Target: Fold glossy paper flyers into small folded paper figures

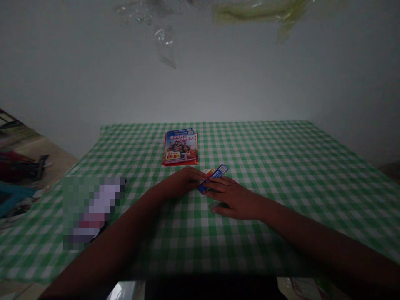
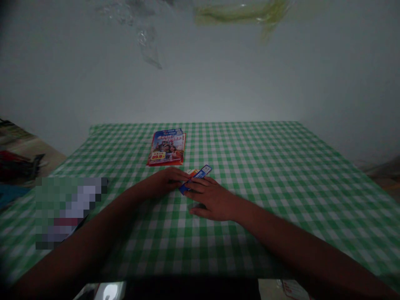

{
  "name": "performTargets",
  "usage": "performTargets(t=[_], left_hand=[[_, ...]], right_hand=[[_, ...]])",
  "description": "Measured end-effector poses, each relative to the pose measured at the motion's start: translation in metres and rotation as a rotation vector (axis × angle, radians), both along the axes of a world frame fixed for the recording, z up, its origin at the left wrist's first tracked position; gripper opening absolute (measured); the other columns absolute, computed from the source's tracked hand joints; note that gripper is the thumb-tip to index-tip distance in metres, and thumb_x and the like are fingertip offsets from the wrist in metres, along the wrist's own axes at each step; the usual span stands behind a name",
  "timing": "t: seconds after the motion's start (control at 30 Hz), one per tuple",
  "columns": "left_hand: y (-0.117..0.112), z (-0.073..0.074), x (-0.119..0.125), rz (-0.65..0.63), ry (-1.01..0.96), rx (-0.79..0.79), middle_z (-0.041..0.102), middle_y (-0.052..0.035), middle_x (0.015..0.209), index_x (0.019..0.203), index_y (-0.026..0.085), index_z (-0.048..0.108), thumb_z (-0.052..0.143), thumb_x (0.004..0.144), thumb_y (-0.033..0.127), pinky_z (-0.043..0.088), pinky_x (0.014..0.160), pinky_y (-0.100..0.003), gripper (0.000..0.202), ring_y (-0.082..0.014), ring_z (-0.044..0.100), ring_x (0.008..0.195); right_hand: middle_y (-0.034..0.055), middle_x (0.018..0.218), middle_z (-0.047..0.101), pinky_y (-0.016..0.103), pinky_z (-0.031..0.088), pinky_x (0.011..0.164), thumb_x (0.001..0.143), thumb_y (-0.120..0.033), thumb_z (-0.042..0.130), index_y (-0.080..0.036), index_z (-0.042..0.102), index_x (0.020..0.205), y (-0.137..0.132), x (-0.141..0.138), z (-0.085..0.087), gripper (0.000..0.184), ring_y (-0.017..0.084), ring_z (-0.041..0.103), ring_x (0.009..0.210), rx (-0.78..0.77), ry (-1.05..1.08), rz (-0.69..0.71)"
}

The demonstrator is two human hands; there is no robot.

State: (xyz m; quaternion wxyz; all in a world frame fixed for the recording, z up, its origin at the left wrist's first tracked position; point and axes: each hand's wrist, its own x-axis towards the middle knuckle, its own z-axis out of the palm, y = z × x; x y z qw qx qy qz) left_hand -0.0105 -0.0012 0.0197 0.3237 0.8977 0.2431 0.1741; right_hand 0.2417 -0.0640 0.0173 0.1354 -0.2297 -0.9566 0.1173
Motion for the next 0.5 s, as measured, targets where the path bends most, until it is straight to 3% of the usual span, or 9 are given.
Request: performTargets(t=[0.5], left_hand=[[-0.001,0.003,0.0001,-0.012,-0.025,-0.011,0.07,-0.0048,0.125,0.117,0.032,0.071,0.055,0.096,0.022,0.047,0.102,-0.038,0.028,-0.0194,0.065,0.114]], right_hand=[[0.0095,0.154,0.042,0.056,0.03,0.114,0.098,-0.051,0.049,-0.025,0.044,0.147,0.0006,-0.0024,-0.0059,0.055,0.03,0.033,0.143,0.017,-0.006,-0.057]])
